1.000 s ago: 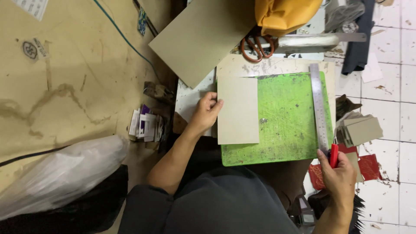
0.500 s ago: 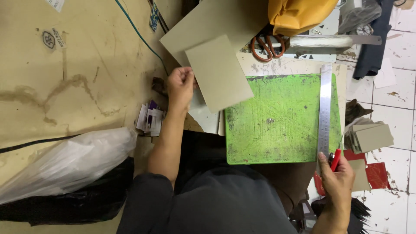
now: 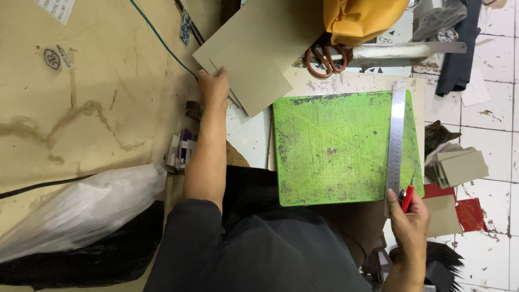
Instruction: Cutting and scoring cardboard sheets using a utility knife and a metal ruler on a cutting mat
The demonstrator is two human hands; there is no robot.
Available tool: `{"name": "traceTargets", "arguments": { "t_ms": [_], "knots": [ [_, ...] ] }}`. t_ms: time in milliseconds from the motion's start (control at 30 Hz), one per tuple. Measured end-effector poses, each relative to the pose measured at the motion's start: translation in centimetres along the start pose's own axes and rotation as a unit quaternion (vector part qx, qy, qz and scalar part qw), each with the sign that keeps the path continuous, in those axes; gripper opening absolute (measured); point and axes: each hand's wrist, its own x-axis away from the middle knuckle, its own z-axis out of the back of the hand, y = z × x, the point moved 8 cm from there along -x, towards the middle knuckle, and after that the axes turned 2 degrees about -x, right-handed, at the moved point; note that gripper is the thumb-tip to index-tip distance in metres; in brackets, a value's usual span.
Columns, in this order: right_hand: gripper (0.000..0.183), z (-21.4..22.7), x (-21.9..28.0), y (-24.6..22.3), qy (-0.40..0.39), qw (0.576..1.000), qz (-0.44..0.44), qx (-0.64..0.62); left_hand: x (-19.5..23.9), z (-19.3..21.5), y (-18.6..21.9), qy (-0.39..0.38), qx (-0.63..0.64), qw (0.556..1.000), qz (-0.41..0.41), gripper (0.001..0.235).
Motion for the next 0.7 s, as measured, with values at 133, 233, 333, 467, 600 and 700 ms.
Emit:
{"name": "traceTargets", "arguments": {
  "t_ms": [133, 233, 333, 467, 600, 700],
  "knots": [
    [0.027, -0.1, 0.2, -0.8, 0.026, 0.998, 0.063, -0.012, 1.1, 1.3, 1.7, 0.067, -0.019, 0.997, -0.024, 0.027],
    [0.033, -0.2, 0.6, -2.0, 0.037, 0.997, 0.062, -0.026, 1.3, 1.8, 2.9, 0.11, -0.014, 0.992, -0.063, 0.018],
    [0.022, 0.3, 0.7, -0.5, 0.065, 0.996, 0.051, -0.036, 1.4, 1.9, 3.2, 0.098, 0.058, 0.991, -0.067, 0.02],
    [0.017, 0.2, 0.8, -0.5, 0.079, 0.994, 0.072, -0.035, 0.6, 1.8, 1.7, 0.075, 0.084, 0.993, -0.029, 0.03],
    [0.028, -0.2, 0.6, -0.2, 0.069, 0.994, 0.077, -0.018, -0.4, 1.6, 0.5, 0.038, 0.045, 0.998, -0.013, 0.037],
    [0.025, -0.4, 0.9, -0.5, 0.071, 0.996, 0.061, 0.001, -0.1, 1.7, 0.8, 0.006, -0.005, 1.0, 0.009, 0.035]
  ]
}}
